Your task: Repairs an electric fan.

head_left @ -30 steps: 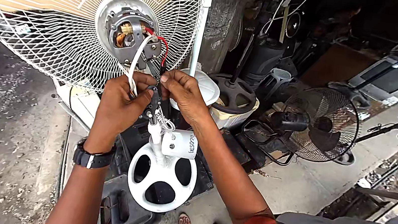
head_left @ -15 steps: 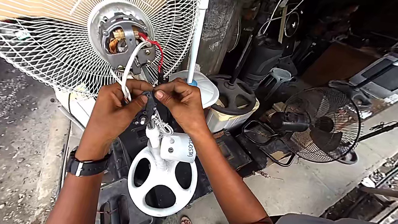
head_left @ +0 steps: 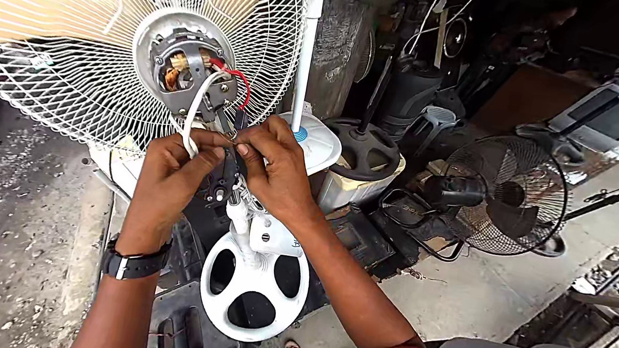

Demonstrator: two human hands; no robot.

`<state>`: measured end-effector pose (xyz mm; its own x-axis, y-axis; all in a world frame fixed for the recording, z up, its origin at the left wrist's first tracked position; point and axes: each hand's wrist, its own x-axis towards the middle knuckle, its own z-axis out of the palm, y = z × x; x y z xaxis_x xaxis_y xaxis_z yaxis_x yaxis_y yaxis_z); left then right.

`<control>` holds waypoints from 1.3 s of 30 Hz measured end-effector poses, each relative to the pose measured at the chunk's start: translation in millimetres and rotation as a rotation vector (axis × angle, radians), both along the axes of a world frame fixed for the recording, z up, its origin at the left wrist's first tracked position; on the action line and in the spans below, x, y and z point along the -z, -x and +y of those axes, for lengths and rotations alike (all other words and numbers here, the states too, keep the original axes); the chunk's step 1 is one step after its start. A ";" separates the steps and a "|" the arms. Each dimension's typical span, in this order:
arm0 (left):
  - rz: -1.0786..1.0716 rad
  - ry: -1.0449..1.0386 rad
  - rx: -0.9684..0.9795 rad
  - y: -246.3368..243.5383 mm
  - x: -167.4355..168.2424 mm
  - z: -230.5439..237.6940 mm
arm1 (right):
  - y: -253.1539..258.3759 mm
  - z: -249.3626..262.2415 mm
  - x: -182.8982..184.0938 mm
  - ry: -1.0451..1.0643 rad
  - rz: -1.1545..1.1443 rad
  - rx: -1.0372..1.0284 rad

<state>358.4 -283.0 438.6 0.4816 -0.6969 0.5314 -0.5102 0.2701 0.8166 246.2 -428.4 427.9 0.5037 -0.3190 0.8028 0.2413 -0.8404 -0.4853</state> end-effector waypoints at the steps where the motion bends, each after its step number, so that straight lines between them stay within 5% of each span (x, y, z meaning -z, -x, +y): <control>1: 0.008 0.011 -0.010 -0.1 0.0 -0.4 | 1.6 2.8 -1.8 0.035 0.020 0.029; 15: 0.213 0.066 -0.060 8.9 -3.8 -4.3 | -1.4 10.9 -4.5 0.048 0.031 0.072; 21: 0.222 0.063 -0.075 11.0 -0.9 -2.4 | -4.1 1.0 -5.8 -0.129 0.006 -0.062; 34: 0.217 0.093 -0.079 11.3 4.9 -7.2 | -15.9 -8.3 -20.5 0.194 0.065 -0.116; 39: 0.228 0.099 -0.050 10.5 4.4 -6.4 | -17.6 -10.4 -12.9 0.116 0.004 -0.206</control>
